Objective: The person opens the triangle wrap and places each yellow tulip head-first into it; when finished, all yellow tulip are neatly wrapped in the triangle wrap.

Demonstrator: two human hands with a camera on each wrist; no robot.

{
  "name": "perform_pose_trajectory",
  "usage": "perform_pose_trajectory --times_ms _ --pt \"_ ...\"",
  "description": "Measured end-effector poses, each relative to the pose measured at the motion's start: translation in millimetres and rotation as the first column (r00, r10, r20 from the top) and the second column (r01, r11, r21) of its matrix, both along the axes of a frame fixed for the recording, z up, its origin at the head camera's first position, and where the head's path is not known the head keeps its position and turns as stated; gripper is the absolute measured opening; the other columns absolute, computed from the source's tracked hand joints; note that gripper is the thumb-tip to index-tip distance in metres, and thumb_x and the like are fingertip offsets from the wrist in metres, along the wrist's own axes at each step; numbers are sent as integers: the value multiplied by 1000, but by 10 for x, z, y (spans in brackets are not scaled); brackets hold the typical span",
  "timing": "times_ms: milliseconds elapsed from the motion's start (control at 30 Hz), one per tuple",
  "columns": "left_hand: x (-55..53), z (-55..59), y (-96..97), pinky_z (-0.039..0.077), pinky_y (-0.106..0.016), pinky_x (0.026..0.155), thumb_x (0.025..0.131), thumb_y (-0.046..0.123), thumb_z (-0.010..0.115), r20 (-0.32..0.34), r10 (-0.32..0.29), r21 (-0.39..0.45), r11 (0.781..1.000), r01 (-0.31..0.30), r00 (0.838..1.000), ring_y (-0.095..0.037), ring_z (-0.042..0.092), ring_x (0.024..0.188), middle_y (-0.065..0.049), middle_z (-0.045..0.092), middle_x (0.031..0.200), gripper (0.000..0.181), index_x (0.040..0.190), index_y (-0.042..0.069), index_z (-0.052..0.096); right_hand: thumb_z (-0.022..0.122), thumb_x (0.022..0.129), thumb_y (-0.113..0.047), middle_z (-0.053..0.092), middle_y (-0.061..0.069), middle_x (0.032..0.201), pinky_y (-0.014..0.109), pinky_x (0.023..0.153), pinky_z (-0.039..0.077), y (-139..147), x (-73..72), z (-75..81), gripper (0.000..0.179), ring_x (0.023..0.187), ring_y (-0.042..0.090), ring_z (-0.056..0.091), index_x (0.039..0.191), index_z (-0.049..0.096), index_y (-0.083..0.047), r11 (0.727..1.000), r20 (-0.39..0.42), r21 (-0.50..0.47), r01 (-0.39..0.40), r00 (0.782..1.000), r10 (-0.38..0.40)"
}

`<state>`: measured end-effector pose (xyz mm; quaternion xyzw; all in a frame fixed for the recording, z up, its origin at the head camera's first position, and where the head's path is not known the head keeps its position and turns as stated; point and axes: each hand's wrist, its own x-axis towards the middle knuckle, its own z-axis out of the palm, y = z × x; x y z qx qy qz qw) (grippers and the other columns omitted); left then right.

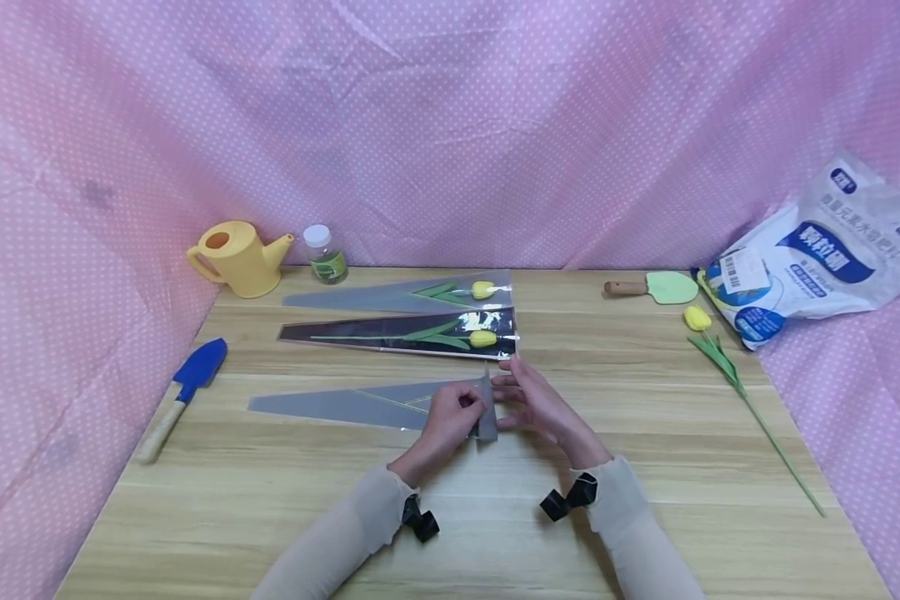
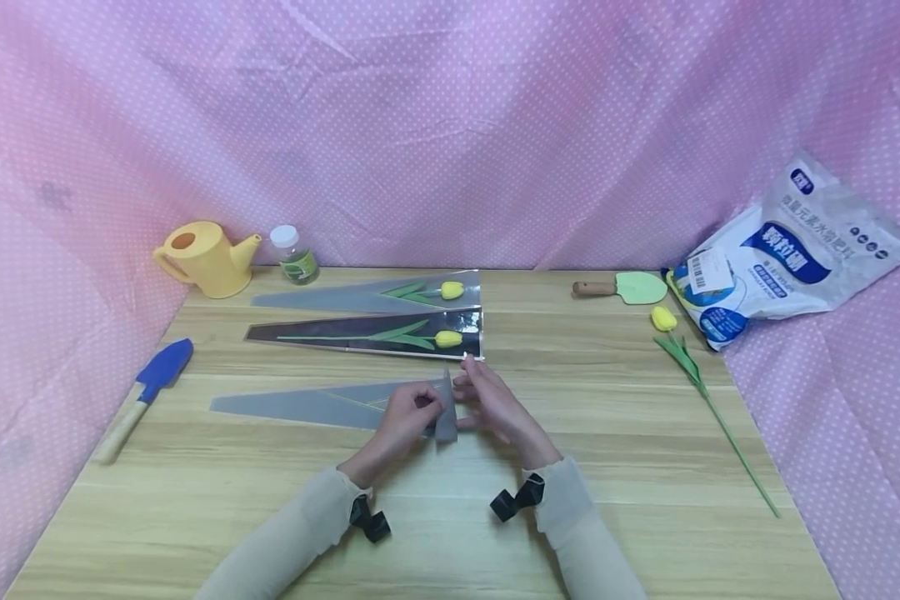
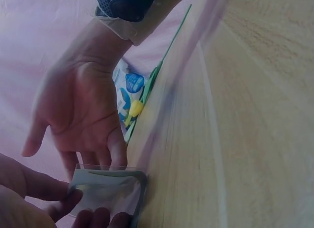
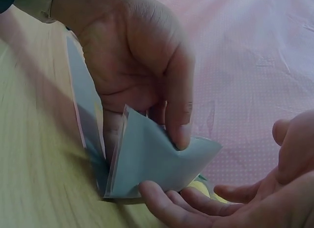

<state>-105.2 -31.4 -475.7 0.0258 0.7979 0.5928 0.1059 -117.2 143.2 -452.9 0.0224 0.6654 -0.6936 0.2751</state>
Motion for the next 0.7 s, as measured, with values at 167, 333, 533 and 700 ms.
perform_pose_trajectory --times_ms 167,333,533,700 --pt "-32 -73 -5 49 -24 74 86 2 70 44 16 70 997 -19 999 -13 57 79 -10 68 85 7 83 -5 71 32 107 -49 42 29 149 49 91 59 -3 -16 -47 63 135 42 49 151 26 -5 1000 19 1 10 1000 -10" --pt "-51 -124 -15 48 -23 71 85 8 75 145 25 123 991 -43 989 -12 56 80 -1 64 81 13 84 -4 70 37 107 -42 46 28 146 44 88 60 -5 -33 -101 54 129 39 55 147 32 -5 998 29 33 46 998 -47" --pt "-44 -130 -8 49 -23 72 85 10 77 164 27 144 988 -52 986 -13 58 84 -3 68 85 14 85 -4 72 49 104 -34 51 28 141 40 80 62 -51 -44 -166 53 112 27 67 146 33 -5 993 -2 77 89 996 -89" --pt "-31 -119 1 48 -24 75 84 12 78 141 25 156 987 -47 990 -13 58 86 -5 68 87 17 83 -4 72 56 101 -36 54 27 136 37 75 62 -94 -43 -203 56 101 22 69 144 36 -7 985 -54 137 103 994 -96"
